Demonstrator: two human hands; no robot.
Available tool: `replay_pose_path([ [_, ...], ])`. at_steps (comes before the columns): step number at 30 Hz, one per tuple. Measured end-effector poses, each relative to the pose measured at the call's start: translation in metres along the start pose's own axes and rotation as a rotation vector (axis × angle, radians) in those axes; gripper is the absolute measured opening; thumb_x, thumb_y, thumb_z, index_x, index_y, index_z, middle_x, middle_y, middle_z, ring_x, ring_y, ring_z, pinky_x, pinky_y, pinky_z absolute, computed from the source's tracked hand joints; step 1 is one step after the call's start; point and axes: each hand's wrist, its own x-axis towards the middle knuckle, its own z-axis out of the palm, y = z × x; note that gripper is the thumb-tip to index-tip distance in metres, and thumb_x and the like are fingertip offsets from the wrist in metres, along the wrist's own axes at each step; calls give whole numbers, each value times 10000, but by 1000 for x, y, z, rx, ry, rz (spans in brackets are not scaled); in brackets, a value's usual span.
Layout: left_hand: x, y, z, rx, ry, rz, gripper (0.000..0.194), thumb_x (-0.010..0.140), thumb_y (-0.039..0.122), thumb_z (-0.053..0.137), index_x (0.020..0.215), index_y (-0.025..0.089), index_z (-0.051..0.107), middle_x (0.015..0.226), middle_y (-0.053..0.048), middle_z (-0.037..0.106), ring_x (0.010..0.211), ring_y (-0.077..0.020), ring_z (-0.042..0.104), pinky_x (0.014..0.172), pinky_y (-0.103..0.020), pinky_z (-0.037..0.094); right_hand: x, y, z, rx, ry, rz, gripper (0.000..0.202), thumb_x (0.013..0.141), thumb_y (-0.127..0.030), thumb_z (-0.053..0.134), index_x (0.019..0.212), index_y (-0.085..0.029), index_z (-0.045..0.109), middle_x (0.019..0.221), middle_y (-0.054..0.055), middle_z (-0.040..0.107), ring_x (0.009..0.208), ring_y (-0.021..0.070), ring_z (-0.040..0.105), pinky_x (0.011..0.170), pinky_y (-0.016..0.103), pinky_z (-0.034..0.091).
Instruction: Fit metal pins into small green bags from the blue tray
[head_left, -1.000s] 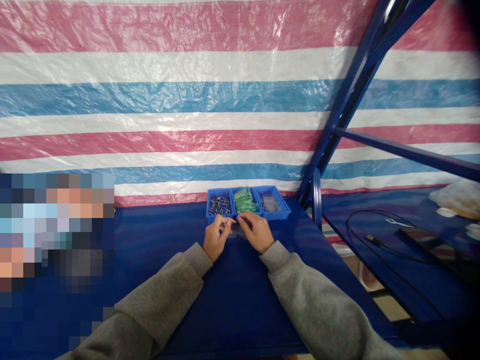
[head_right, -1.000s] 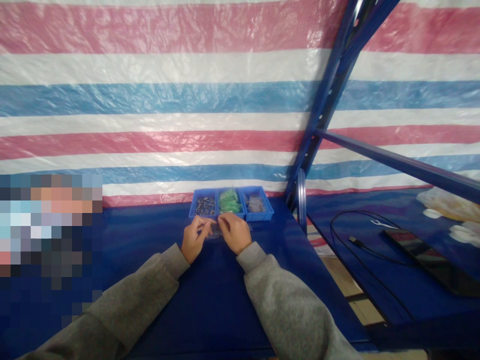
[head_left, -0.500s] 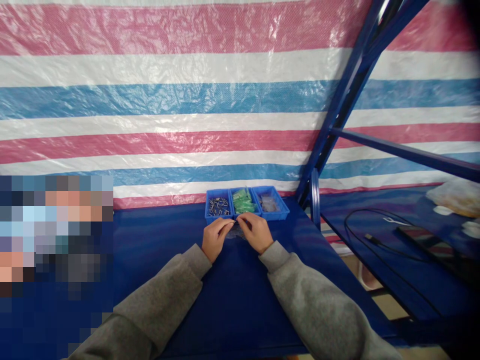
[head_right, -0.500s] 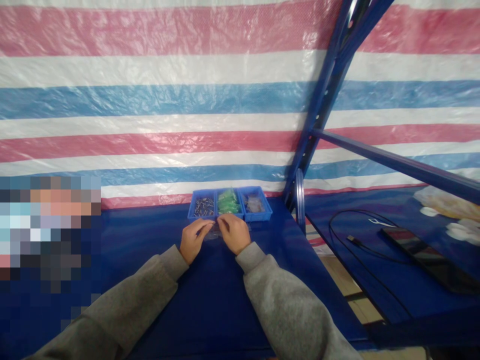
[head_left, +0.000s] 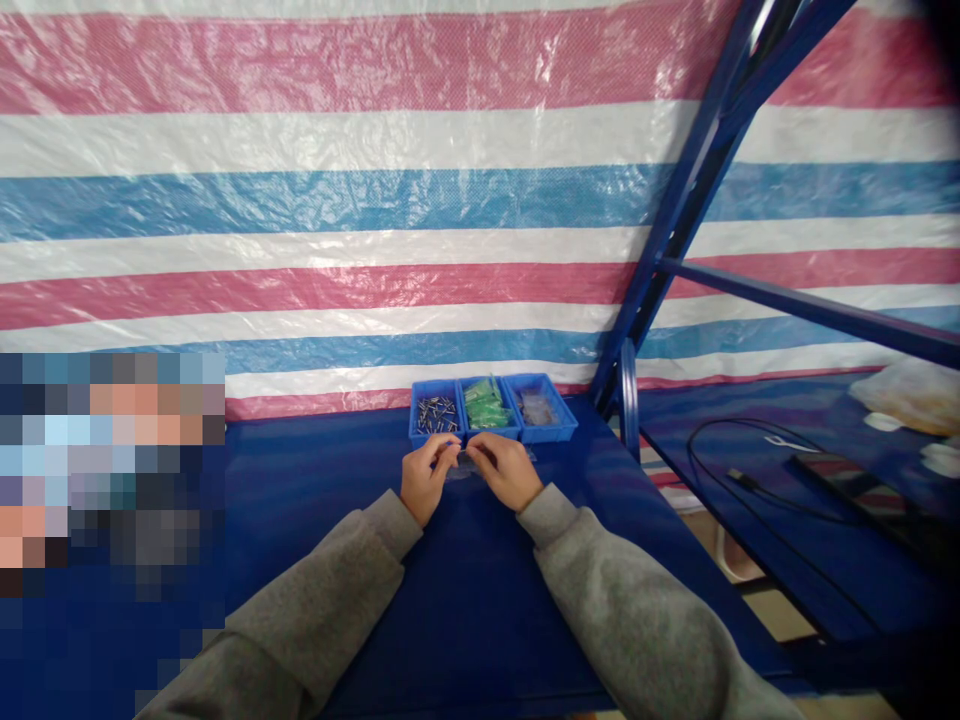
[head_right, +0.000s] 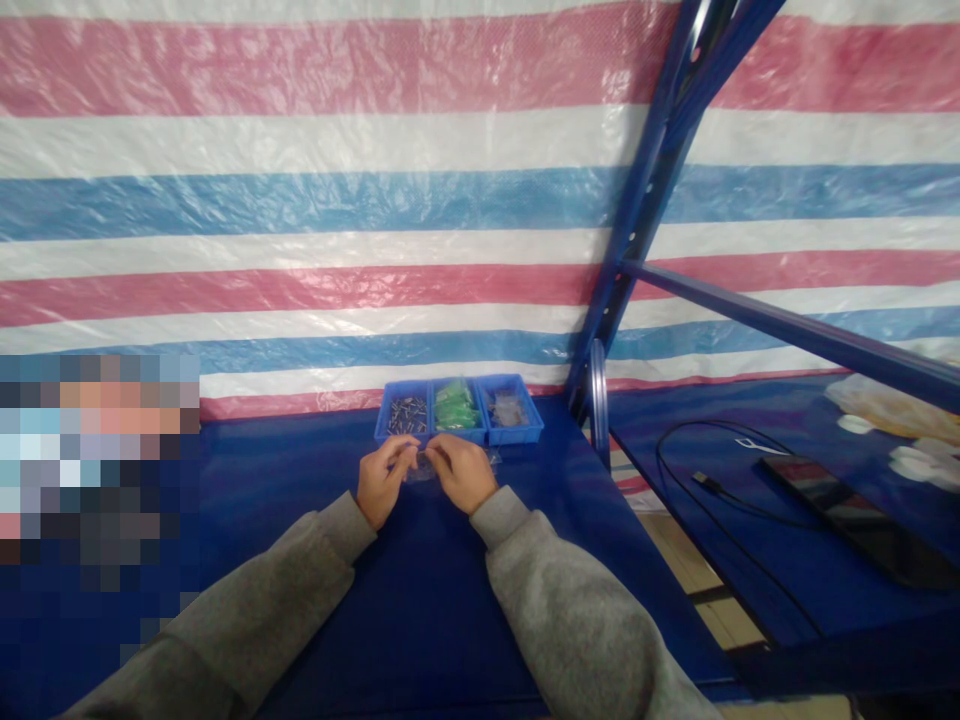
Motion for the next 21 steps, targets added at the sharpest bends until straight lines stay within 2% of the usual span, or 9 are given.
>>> replay_pose_path([
  [3, 1, -1, 0, 19, -4, 10, 210, 848, 338, 529, 934, 177, 632, 793, -26, 672, 592, -106, 596, 558, -198, 473, 1, 1, -1, -20, 47, 37, 236, 915, -274, 396, 783, -194, 574, 699, 26, 613, 676, 157, 579, 638, 242, 408],
  [5, 2, -1, 0, 44, 1, 21, 212, 850, 340, 523, 911, 176, 643, 802, -32, 680, 607, -115, 602, 568, -208, 480, 1, 1, -2, -24, 50, 44, 258, 921, -285, 383, 765, -195, 569, 674, 23, 604, 658, 155, 576, 635, 241, 408],
  [10, 2, 3, -1, 107, -1, 59, 266, 877, 355, 466, 827, 157, 636, 724, -32, 657, 633, -123, 591, 612, -217, 467, 1, -1, -2, 0, 36, 41, 249, 909, -331, 420, 769, -196, 574, 633, 6, 590, 604, 144, 560, 588, 231, 403],
  [15, 0, 4, -1, 76, -58, 40, 327, 892, 349, 429, 690, 154, 596, 603, -8, 587, 552, -105, 548, 559, -201, 440, 1, -2, -3, 9, 35, 19, 291, 911, -356, 421, 727, -192, 577, 625, 9, 583, 594, 139, 549, 575, 230, 390],
  [21, -1, 5, -2, 42, -114, 24, 358, 905, 340, 400, 646, 153, 561, 541, 6, 537, 505, -94, 515, 538, -194, 421, 1, -3, -4, 12, 16, 12, 395, 923, -402, 381, 645, -190, 564, 559, 0, 542, 540, 128, 511, 551, 227, 361],
])
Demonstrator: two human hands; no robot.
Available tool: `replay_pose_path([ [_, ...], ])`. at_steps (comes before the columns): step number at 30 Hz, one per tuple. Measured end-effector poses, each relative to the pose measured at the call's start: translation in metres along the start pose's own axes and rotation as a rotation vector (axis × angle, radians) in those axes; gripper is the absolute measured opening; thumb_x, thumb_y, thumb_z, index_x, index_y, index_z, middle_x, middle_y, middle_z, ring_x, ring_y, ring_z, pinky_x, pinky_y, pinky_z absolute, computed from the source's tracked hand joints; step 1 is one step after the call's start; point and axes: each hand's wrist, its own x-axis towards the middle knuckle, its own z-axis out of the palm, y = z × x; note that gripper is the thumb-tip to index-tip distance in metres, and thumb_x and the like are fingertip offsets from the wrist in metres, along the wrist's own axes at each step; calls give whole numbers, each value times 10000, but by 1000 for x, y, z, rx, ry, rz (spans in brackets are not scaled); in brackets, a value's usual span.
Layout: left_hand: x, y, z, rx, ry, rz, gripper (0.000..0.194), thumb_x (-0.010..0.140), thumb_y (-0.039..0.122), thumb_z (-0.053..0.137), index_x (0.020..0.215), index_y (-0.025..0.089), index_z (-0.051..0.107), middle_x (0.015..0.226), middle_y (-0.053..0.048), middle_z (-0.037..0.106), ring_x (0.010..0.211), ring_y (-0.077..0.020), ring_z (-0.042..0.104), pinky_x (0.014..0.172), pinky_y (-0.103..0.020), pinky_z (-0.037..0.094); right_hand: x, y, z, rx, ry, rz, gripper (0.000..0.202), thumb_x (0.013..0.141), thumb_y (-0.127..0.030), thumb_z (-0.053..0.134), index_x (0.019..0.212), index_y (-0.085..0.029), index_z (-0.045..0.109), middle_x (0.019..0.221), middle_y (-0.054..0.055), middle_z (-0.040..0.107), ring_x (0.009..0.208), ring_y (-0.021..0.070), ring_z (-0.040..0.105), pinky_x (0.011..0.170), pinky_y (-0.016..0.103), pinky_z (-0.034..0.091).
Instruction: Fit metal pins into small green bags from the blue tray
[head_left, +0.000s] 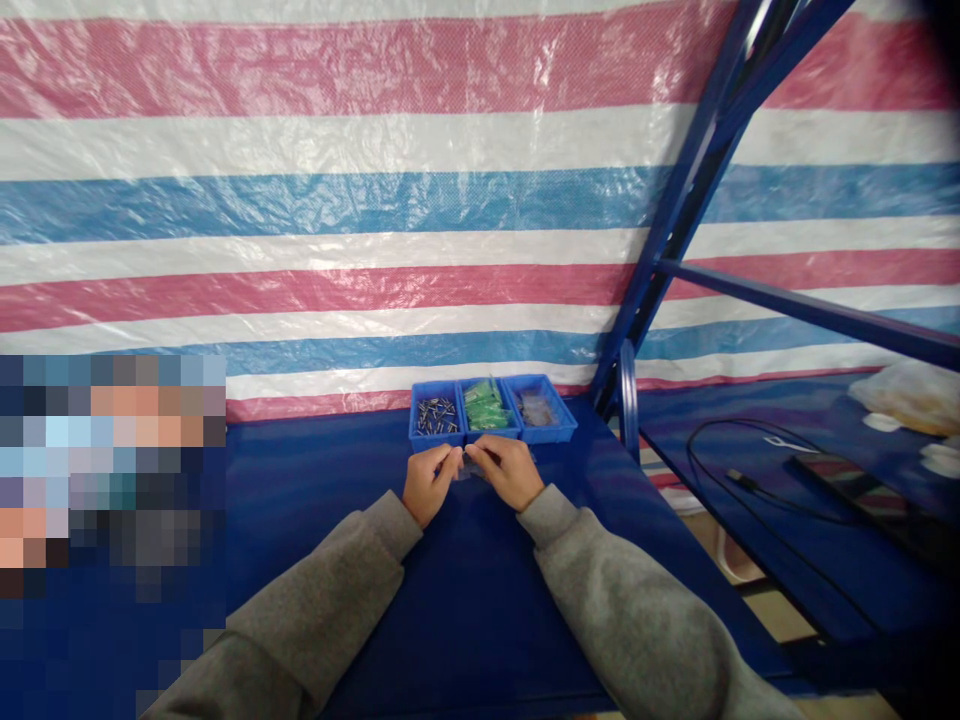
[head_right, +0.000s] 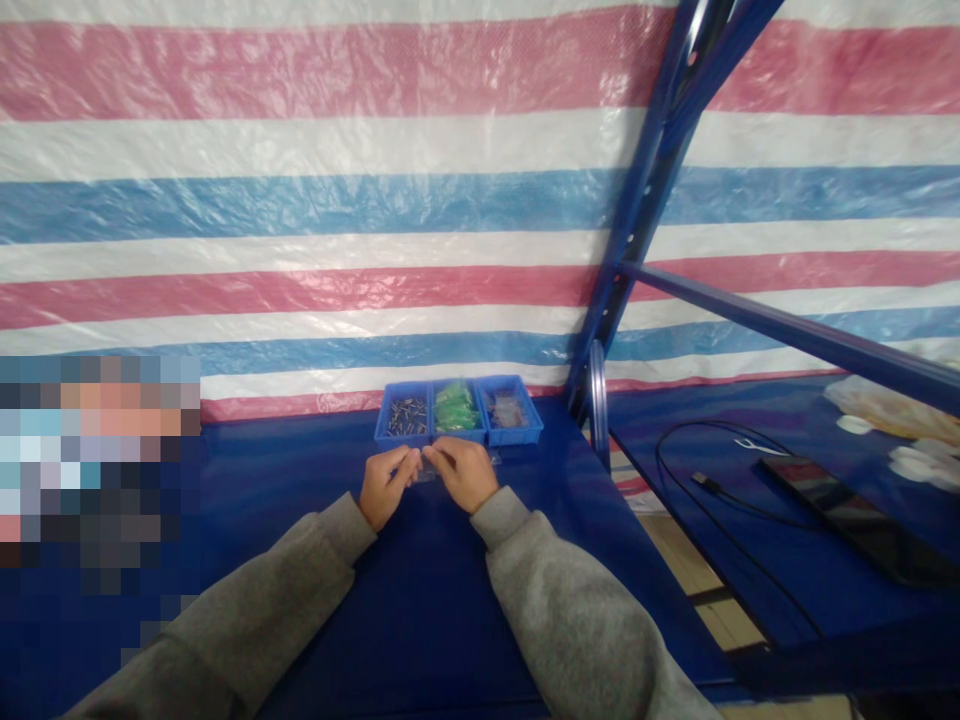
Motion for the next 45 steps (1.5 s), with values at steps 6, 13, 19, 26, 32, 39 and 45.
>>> replay_pose_path([
  [6, 0, 3, -1, -8, 43, 25, 289, 907, 330, 400, 775, 153, 588, 668, -16, 576, 570, -100, 525, 572, -203, 435, 0, -1, -1, 20, -6, 4, 441, 929, -415, 358, 608, -187, 556, 529, -6, 527, 520, 124, 505, 542, 229, 356],
  [13, 0, -1, 2, 8, 91, -18, 230, 893, 325, 441, 830, 153, 580, 678, -7, 562, 554, -91, 504, 565, -196, 426, 1, -1, 1, 51, 59, 8, 355, 900, -417, 428, 731, -185, 635, 649, 32, 610, 593, 146, 555, 584, 246, 408],
  [19, 0, -2, 2, 18, 99, -19, 310, 896, 338, 429, 702, 145, 575, 604, 6, 557, 513, -80, 499, 541, -182, 410, 0, 0, 2, 126, 81, 5, 201, 863, -342, 525, 819, -188, 647, 735, 35, 627, 609, 139, 563, 586, 239, 438],
  [26, 0, 1, 2, 3, 72, -28, 338, 904, 344, 409, 690, 143, 577, 575, 6, 562, 492, -79, 507, 530, -183, 423, 0, 0, 2, 96, 78, 9, 256, 893, -346, 471, 744, -187, 606, 672, 29, 605, 615, 145, 571, 590, 237, 429],
  [32, 0, 1, 2, -36, 125, 42, 214, 842, 332, 538, 908, 152, 633, 746, -32, 666, 587, -105, 582, 595, -204, 481, 1, -1, 1, 26, 92, 27, 356, 915, -352, 423, 642, -179, 571, 584, 22, 590, 579, 139, 559, 576, 228, 390],
  [39, 0, -6, 3, -19, 148, 17, 207, 845, 332, 533, 841, 159, 648, 707, -18, 655, 542, -93, 560, 567, -198, 476, -2, 2, 2, 20, 84, 47, 337, 896, -371, 456, 662, -178, 602, 594, 20, 603, 545, 133, 541, 558, 229, 386],
  [45, -1, -6, 2, -26, 159, -27, 222, 864, 331, 500, 813, 156, 626, 656, -5, 615, 529, -88, 543, 527, -185, 458, -2, 0, 1, 28, 75, 11, 275, 897, -324, 452, 737, -174, 616, 669, 30, 623, 600, 139, 554, 594, 234, 393],
])
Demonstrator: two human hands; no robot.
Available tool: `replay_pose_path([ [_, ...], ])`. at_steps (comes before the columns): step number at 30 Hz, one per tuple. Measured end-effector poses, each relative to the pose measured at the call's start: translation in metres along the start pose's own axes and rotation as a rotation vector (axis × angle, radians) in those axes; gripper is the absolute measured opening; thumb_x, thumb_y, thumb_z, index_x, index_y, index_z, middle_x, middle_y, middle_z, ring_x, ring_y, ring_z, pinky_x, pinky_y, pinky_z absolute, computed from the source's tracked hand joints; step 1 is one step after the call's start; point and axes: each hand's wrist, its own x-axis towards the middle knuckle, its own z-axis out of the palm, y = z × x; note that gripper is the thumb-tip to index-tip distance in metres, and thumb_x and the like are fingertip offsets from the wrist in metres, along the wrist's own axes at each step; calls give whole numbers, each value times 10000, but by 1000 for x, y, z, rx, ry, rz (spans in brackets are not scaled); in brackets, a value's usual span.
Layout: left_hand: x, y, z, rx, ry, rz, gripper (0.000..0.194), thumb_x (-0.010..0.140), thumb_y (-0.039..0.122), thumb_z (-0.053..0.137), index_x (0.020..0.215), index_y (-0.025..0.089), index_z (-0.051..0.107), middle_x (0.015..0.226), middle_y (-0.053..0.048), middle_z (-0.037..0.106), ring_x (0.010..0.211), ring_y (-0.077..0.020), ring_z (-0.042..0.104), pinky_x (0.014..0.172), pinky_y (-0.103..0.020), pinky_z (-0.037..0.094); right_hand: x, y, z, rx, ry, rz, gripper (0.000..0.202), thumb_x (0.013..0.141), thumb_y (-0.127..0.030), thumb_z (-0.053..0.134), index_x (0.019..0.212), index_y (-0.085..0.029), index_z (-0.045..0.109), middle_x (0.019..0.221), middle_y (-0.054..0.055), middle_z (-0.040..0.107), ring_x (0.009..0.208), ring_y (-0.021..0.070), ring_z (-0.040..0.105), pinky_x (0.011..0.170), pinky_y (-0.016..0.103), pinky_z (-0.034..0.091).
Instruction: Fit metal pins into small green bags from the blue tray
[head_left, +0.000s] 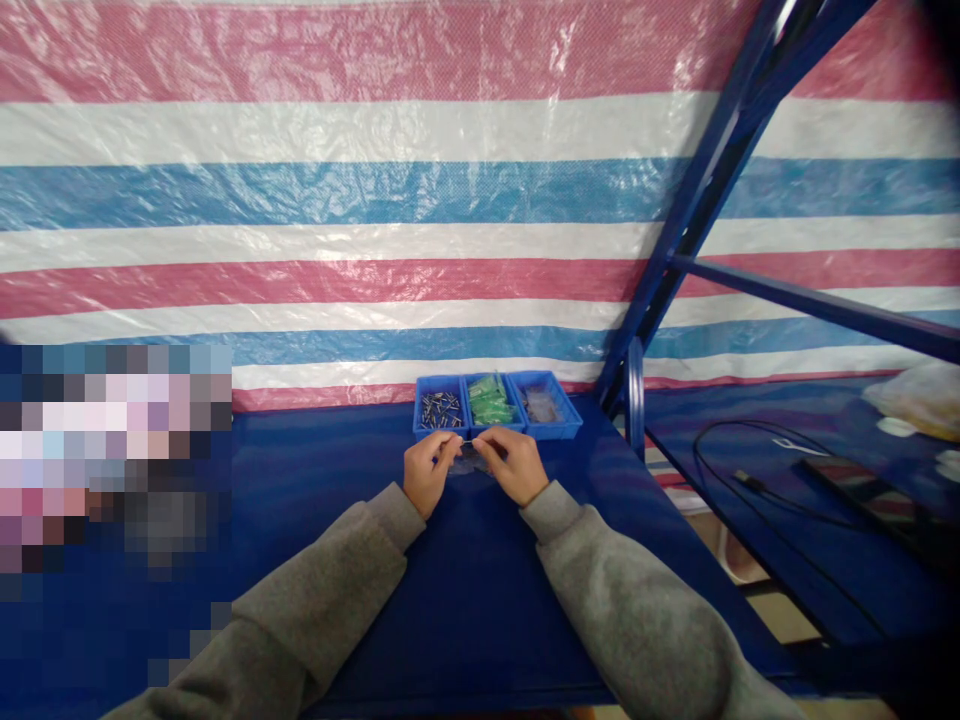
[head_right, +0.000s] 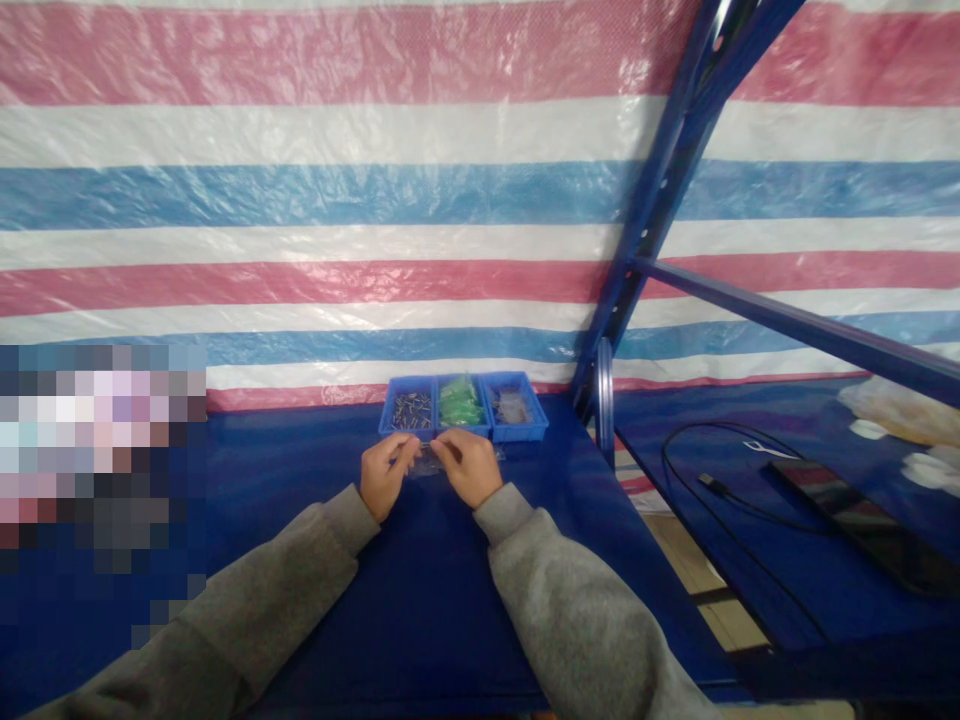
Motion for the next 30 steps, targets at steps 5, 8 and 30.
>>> replay_pose_path([
  [5, -1, -1, 1, -45, 21, 12, 181, 830, 329, 555, 880, 173, 633, 753, -21, 654, 570, -100, 582, 524, -193, 483, -1, 7, 6, -61, -85, 15, 325, 903, -339, 440, 664, -180, 594, 570, 8, 574, 540, 129, 521, 549, 224, 356],
  [8, 0, 1, 1, -94, 42, 18, 180, 850, 323, 526, 904, 171, 606, 903, -53, 657, 676, -118, 618, 557, -204, 511, 0, 11, 8, -109, -101, 34, 362, 908, -345, 424, 622, -181, 573, 550, 3, 563, 528, 122, 515, 549, 218, 348],
  [30, 3, 2, -1, 111, 6, 154, 180, 837, 297, 563, 928, 193, 678, 850, -48, 683, 730, -154, 608, 722, -283, 487, 2, 10, 2, -148, 62, 68, 395, 910, -386, 409, 650, -170, 614, 578, 31, 599, 537, 130, 536, 567, 223, 371],
])
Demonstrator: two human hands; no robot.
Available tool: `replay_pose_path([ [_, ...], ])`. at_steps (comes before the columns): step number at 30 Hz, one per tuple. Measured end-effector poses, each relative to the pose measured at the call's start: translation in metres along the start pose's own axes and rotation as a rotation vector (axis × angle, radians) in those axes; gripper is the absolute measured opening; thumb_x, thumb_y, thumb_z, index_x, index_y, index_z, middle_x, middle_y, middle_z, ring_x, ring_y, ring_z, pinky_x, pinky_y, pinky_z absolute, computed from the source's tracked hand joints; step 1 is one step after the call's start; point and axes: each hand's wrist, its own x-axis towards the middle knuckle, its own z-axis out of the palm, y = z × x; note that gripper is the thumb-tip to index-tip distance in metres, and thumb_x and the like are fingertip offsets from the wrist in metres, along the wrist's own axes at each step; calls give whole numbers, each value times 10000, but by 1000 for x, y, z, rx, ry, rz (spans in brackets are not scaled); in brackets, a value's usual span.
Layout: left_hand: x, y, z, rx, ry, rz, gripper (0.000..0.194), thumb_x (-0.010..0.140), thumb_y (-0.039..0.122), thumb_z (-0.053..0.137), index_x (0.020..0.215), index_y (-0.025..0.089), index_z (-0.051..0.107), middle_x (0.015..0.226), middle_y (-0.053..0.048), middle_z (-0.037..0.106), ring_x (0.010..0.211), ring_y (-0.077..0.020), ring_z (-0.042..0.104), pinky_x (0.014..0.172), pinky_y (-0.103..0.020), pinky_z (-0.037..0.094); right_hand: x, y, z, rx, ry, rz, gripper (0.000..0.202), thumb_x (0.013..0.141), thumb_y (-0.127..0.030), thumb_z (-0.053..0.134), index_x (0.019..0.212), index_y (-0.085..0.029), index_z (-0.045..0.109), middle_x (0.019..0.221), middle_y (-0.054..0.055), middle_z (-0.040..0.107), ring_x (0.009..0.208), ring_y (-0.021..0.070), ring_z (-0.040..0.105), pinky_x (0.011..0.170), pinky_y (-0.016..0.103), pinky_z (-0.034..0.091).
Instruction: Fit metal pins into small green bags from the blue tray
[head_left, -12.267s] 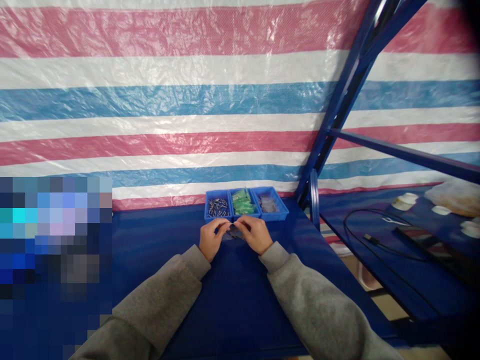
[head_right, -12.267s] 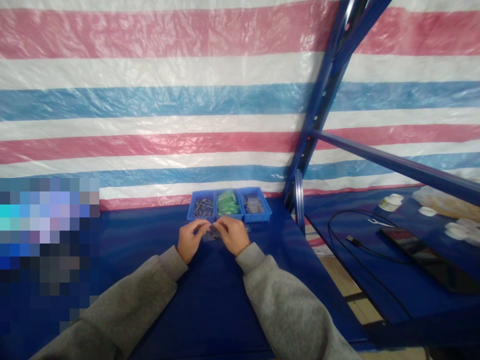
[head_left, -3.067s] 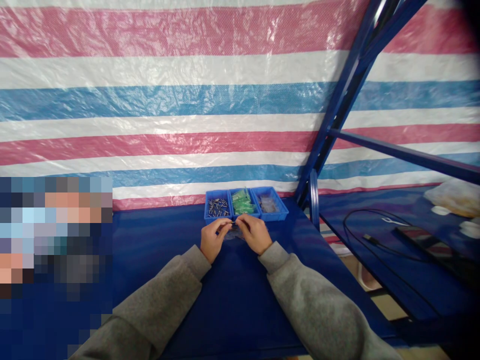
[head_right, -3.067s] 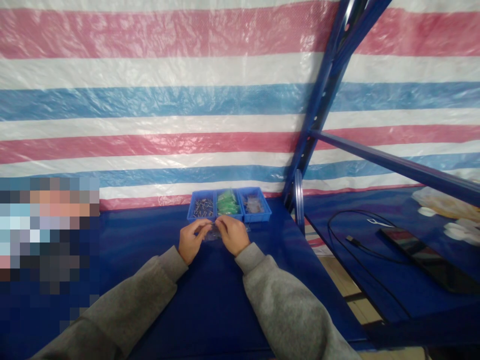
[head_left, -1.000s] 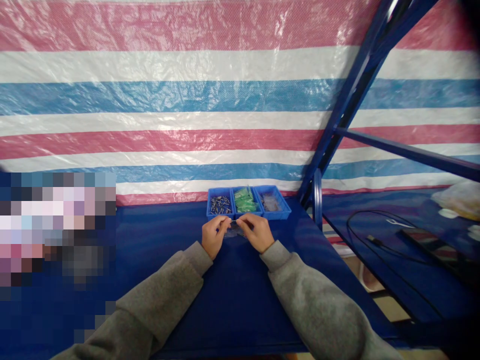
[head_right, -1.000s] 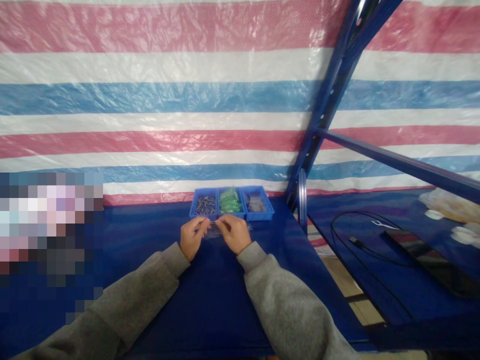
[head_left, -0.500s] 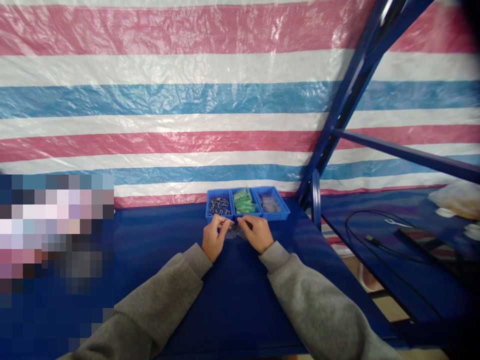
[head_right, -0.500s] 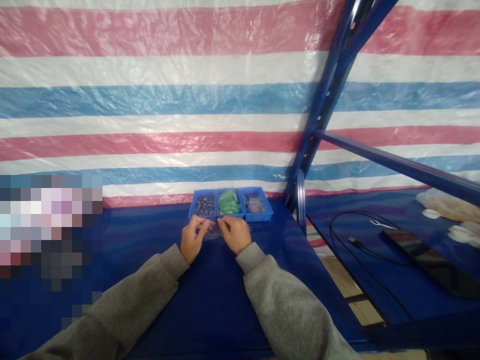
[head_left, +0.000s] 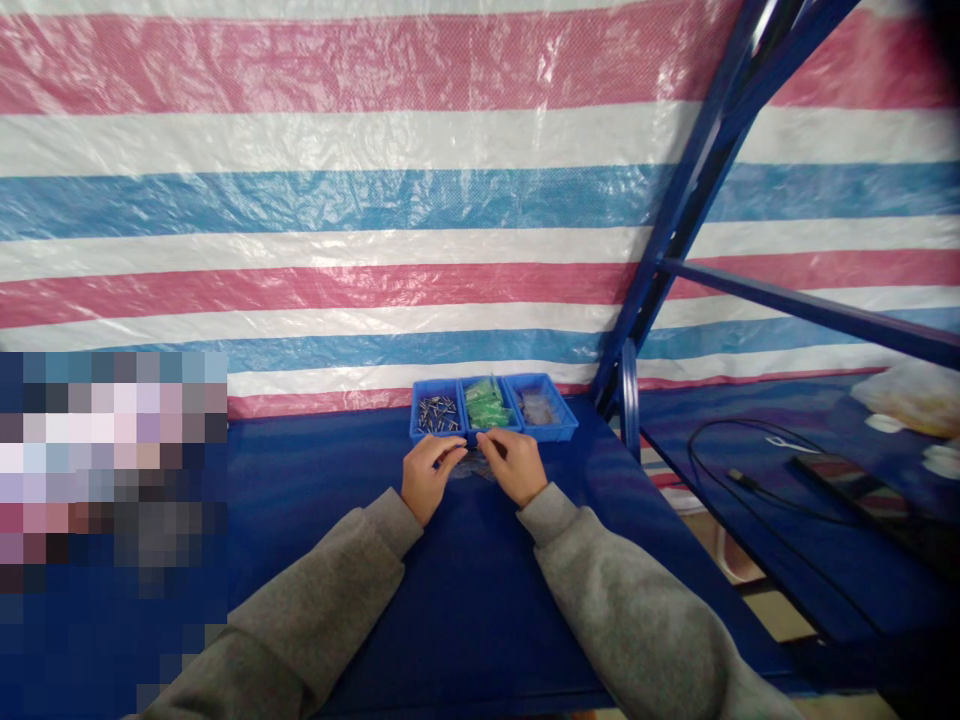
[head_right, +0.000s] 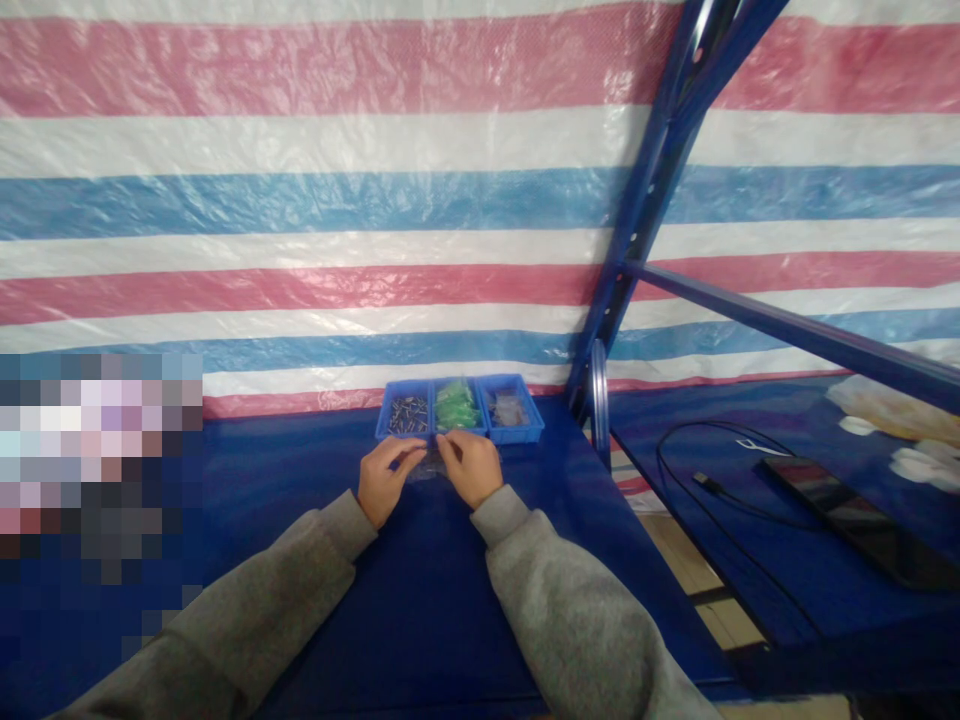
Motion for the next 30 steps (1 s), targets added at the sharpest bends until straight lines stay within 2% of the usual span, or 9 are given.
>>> replay_pose_path([
  [4, 2, -1, -1, 14, 6, 60, 175, 860, 258, 529, 924, 203, 682, 875, -49, 687, 815, -170, 595, 794, -312, 460, 0, -1, -1, -1, 0, 7, 381, 907, -365, 419, 638, -170, 606, 575, 29, 595, 536, 133, 540, 569, 228, 371],
  [7, 2, -2, 0, 22, 7, 45, 196, 878, 254, 496, 952, 202, 669, 854, -48, 682, 818, -170, 591, 790, -308, 456, 1, -3, -2, 22, 2, -3, 350, 905, -343, 423, 667, -170, 613, 606, 37, 610, 564, 143, 556, 576, 232, 379],
  [13, 0, 1, 3, -68, 0, -118, 189, 870, 313, 499, 963, 173, 585, 662, 7, 617, 615, -118, 591, 676, -237, 463, 0, -9, -4, 132, -77, -55, 224, 886, -312, 451, 840, -186, 630, 731, 35, 652, 628, 149, 585, 602, 236, 414],
  [20, -1, 2, 1, -99, -34, -142, 190, 867, 340, 493, 909, 173, 572, 522, 57, 536, 486, -83, 518, 575, -196, 430, -3, -8, 1, 164, -167, -67, 196, 880, -311, 472, 808, -195, 613, 655, 8, 621, 570, 134, 561, 564, 228, 411],
  [22, -1, 2, 1, -94, -14, -133, 207, 858, 346, 509, 934, 173, 593, 553, 42, 570, 504, -89, 536, 593, -203, 446, -2, -8, 1, 146, -157, -60, 226, 891, -318, 455, 775, -192, 603, 635, 9, 613, 579, 138, 566, 569, 228, 408],
  [26, -1, 2, 1, -75, 10, -61, 196, 830, 343, 556, 883, 177, 645, 786, -34, 660, 674, -129, 602, 684, -241, 477, -1, -6, -1, 104, -97, -37, 295, 913, -328, 413, 713, -189, 580, 611, 18, 604, 593, 144, 569, 586, 232, 399],
  [30, 0, 1, 1, -29, -9, -54, 222, 861, 340, 505, 814, 175, 645, 746, -30, 649, 660, -128, 586, 669, -240, 465, -1, -6, -1, 97, -104, -37, 300, 911, -344, 414, 725, -191, 594, 607, 14, 597, 566, 140, 549, 569, 234, 393],
])
